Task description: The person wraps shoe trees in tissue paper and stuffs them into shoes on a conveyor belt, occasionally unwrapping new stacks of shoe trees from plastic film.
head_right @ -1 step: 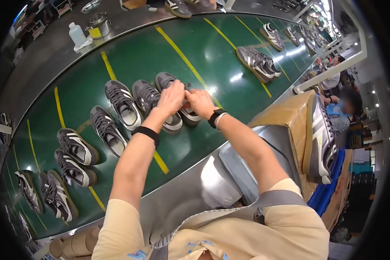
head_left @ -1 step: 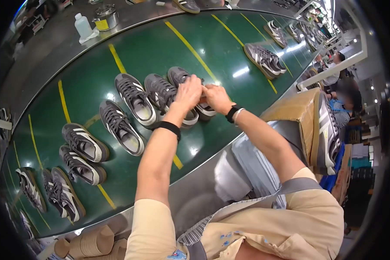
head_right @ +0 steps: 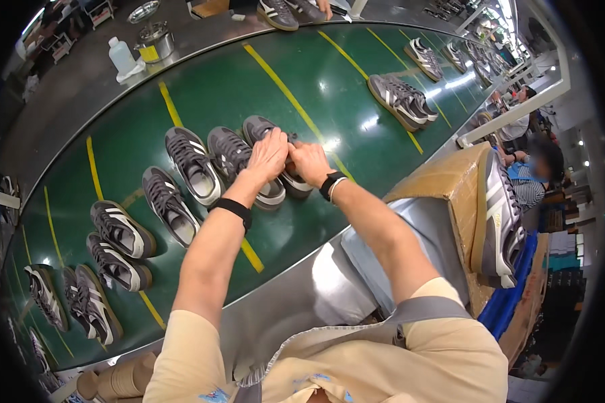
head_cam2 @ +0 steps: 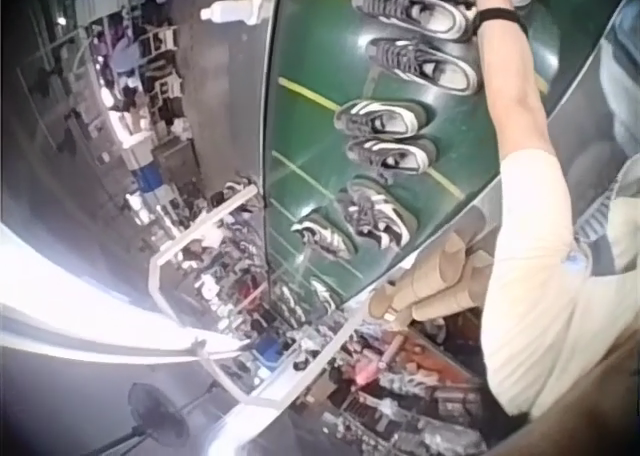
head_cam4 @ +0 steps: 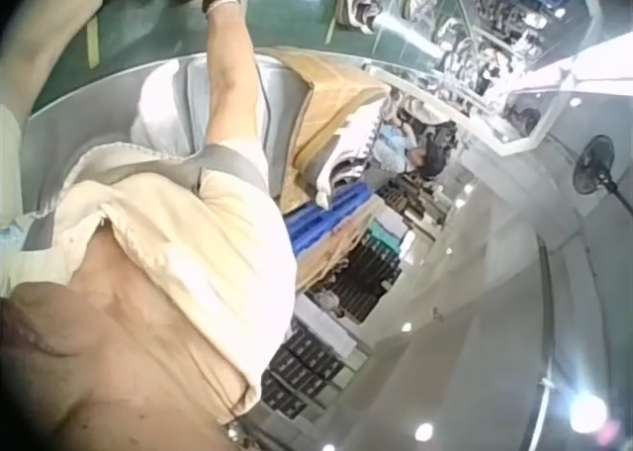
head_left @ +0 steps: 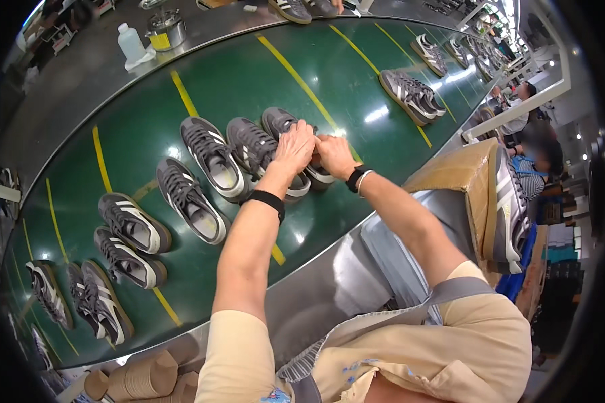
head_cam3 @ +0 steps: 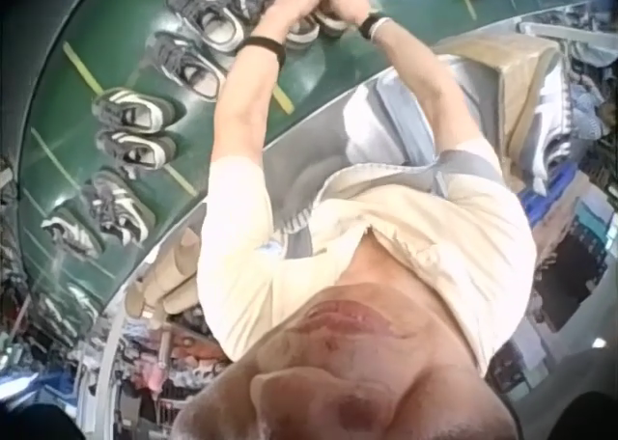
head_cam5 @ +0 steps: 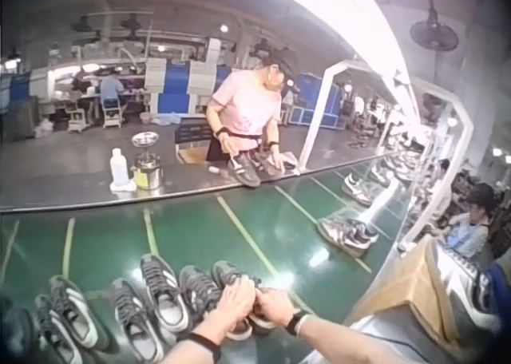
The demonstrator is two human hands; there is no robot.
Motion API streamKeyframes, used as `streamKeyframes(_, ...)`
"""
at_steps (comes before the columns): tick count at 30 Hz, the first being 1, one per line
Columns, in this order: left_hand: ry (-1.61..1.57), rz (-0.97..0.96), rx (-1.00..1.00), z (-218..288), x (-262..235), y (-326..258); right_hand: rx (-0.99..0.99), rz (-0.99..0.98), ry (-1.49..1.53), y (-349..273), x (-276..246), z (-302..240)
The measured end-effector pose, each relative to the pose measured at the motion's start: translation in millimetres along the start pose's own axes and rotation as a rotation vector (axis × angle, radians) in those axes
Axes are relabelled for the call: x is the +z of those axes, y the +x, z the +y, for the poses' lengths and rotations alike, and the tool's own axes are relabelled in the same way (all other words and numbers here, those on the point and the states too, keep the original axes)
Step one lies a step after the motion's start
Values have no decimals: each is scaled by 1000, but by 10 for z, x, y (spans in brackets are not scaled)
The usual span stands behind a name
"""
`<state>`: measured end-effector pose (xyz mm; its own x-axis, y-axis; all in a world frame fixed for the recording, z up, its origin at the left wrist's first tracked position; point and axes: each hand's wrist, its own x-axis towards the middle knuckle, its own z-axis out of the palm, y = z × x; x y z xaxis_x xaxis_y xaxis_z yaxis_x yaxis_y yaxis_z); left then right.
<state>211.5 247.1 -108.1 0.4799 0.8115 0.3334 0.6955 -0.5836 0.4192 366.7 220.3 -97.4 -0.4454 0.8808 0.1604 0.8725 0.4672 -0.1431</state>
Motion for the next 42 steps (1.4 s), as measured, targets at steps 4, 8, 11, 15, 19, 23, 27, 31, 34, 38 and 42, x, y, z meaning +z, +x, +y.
streamKeyframes(4, -23, -3, -3, -173, -141, -196, 71, -176, 96, 141, -162, -127)
streamKeyframes(8, 33, 127, 128, -55, -400, -242, 168, -147, 0, 171, 40, 166)
streamKeyframes(11, -14, 118, 5, 26, -786, -567, 234, -118, -22, 199, 180, 271)
streamKeyframes(15, 31, 96, -141, -123, -1327, -1445, 148, -271, -95, 395, -13, -22)
streamKeyframes(19, 109, 209, -494, -271, -2001, -2318, 52, -206, 120, 560, -642, -293)
streamKeyframes(23, 235, 192, -825, -517, -2329, -3295, -204, -200, 783, 778, -474, -1408)
streamKeyframes(27, 169, -118, -1063, -479, -2371, -3367, -360, -229, 327, 703, -62, -2266)
streamKeyframes(31, 214, -198, -1131, -941, -2074, -3483, -156, -214, 361, 623, 189, -2527)
streamKeyframes(34, 88, -135, -1077, -929, -2168, -3438, -59, -119, 233, 539, 122, -2432)
streamKeyframes(38, 32, -71, -924, -1057, -2540, -3626, 16, -283, 208, 813, 227, -2729)
streamKeyframes(42, 164, -213, -840, -1373, -3071, -4220, 41, -188, 358, 903, 223, -3532)
